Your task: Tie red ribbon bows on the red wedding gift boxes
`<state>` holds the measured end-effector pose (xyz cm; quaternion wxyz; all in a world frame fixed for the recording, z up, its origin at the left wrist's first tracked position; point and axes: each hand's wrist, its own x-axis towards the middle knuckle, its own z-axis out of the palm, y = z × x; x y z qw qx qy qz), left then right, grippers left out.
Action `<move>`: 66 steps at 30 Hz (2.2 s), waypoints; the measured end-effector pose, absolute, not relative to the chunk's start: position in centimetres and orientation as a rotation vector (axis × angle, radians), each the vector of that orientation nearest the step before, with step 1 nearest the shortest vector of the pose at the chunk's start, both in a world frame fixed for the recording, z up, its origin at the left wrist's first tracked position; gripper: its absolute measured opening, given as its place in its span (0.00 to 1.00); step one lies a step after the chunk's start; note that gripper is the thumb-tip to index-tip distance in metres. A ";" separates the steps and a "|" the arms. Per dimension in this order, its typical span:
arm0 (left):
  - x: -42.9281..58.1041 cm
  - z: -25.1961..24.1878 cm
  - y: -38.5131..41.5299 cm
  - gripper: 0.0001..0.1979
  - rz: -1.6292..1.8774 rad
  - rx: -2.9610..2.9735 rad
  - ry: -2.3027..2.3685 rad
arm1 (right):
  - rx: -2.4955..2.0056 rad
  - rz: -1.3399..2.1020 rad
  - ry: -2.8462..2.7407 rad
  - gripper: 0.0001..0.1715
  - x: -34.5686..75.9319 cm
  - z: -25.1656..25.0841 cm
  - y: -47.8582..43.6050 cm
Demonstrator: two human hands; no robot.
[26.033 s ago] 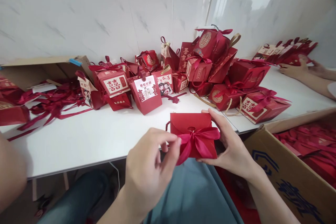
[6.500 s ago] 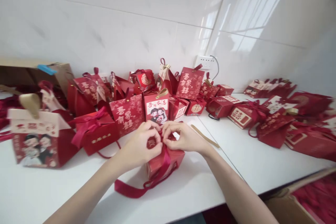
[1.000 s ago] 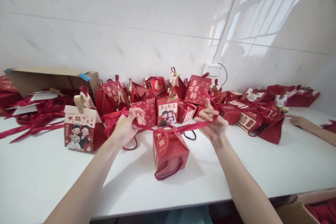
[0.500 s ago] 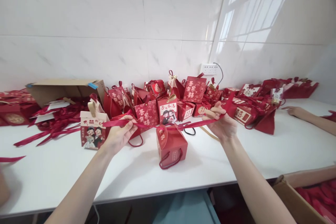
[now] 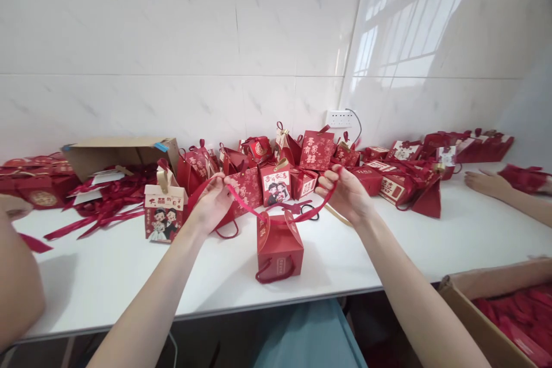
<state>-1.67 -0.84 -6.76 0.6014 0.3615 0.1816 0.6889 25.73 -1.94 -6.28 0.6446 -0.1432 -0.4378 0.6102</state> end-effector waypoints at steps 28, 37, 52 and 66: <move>4.8 -1.4 -3.0 0.16 1.453 1.316 0.588 | -0.491 1.128 -1.329 0.21 18.6 -0.9 -2.0; 4.6 -1.2 -4.9 0.10 1.393 1.728 0.747 | -0.765 0.831 -1.381 0.26 18.4 0.2 -3.3; 4.5 -1.4 -3.5 0.18 1.377 1.310 0.696 | -0.645 0.718 -1.548 0.20 18.9 -1.1 -3.3; 4.0 -1.8 -3.2 0.17 1.449 1.419 0.659 | -0.597 0.304 -1.818 0.05 20.0 -3.6 -4.4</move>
